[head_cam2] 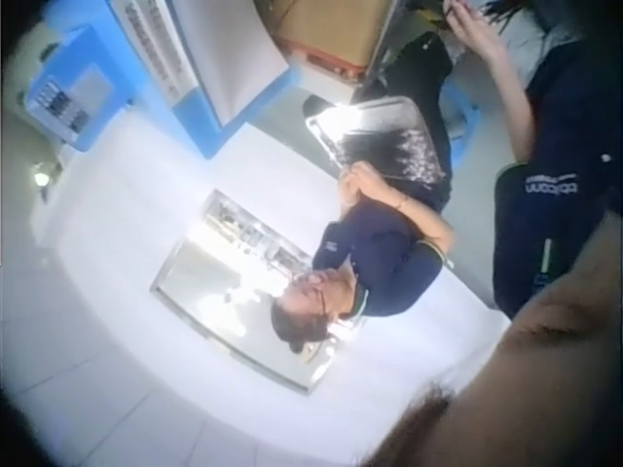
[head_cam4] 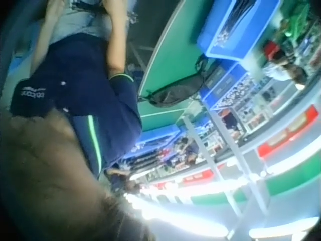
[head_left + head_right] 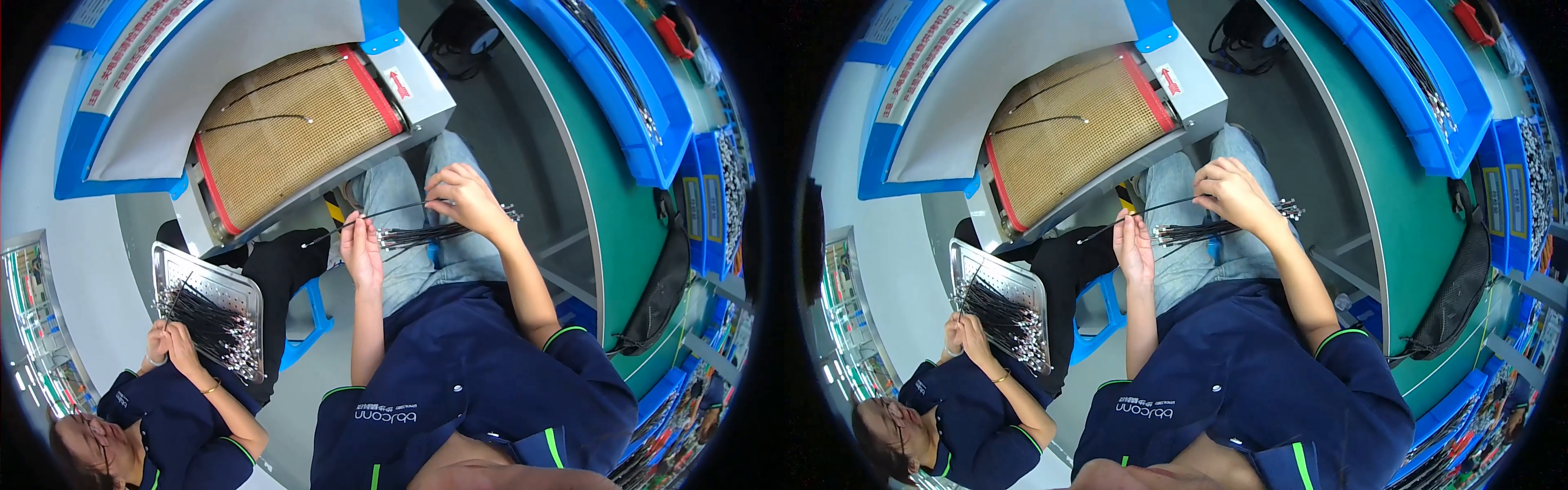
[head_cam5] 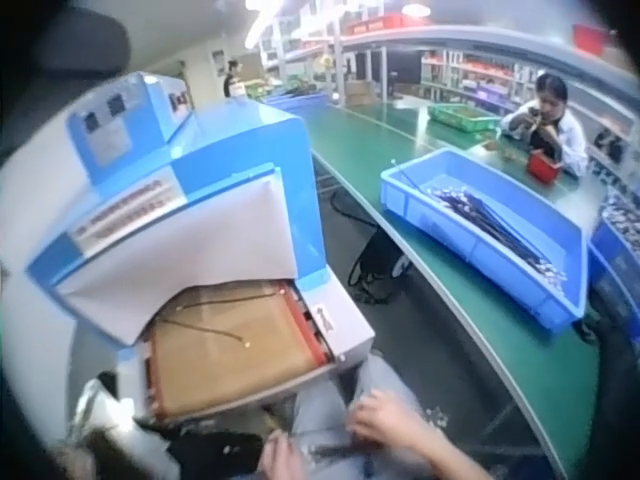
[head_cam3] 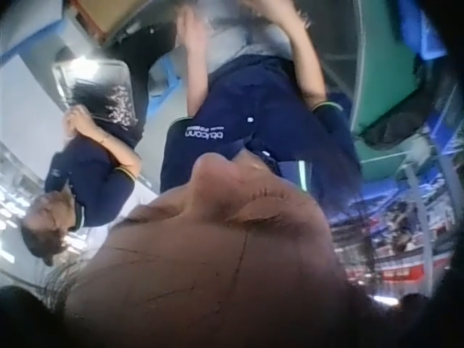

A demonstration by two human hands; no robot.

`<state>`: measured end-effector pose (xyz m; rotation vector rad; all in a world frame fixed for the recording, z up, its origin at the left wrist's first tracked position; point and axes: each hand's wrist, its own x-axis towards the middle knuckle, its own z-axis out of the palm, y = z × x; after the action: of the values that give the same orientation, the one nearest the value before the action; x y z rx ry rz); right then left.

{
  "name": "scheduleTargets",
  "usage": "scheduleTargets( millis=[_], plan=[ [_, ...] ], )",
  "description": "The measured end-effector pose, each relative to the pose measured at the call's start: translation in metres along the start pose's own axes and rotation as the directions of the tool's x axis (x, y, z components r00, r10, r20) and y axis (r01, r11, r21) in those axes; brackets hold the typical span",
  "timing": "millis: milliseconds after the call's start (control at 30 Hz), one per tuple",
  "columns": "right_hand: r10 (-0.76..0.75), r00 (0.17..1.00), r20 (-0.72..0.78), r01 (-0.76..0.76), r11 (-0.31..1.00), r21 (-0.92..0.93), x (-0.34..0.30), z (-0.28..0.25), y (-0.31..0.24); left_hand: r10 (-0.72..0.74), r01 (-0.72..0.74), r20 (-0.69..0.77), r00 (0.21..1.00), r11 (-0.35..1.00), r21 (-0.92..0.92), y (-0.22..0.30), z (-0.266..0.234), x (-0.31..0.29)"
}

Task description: The person assembles and sorts small wiring components by hand at an industrial workbench, placing them into metal trays and plastic bins.

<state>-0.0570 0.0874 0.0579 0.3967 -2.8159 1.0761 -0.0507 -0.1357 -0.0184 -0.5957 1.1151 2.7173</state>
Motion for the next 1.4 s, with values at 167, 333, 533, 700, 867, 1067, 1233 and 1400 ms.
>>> scheduleTargets(
  millis=[167,333,533,700,867,1067,1233,1400],
  plan=[
    [-0.077,0.996,-0.033,0.077,0.997,-0.003,0.041,0.011,-0.016,-0.068,0.061,0.053,0.996,0.989,0.139,0.018,-0.005,-0.002],
    [-0.135,0.987,-0.085,0.133,0.991,-0.026,0.101,0.027,-0.033,-0.257,0.008,0.217,0.942,0.662,0.749,0.010,-0.026,-0.015],
    [-0.097,0.988,-0.119,0.092,0.995,-0.049,0.163,0.054,-0.037,-0.118,-0.544,0.568,0.814,0.186,0.818,0.023,-0.034,-0.030],
    [-0.059,0.989,-0.132,0.052,0.997,-0.055,0.184,0.073,-0.035,-0.131,-0.618,0.625,0.770,0.096,0.781,0.038,-0.036,-0.035],
    [0.013,0.990,-0.142,-0.026,0.996,-0.085,0.183,0.074,-0.032,-0.132,-0.642,0.642,0.755,0.051,0.765,0.040,-0.029,-0.039],
    [-0.056,0.977,-0.208,0.058,0.998,0.004,0.154,0.046,-0.024,-0.161,-0.650,0.638,0.753,-0.028,0.759,0.026,-0.015,-0.037],
    [-0.028,0.999,-0.041,0.035,0.982,0.183,0.075,0.027,-0.017,-0.201,-0.638,0.614,0.763,-0.085,0.765,0.004,-0.012,-0.025],
    [0.078,0.957,0.280,-0.149,0.958,0.243,-0.021,0.018,0.029,-0.179,-0.690,0.673,0.718,-0.052,0.722,-0.027,0.000,-0.016]
  ],
)
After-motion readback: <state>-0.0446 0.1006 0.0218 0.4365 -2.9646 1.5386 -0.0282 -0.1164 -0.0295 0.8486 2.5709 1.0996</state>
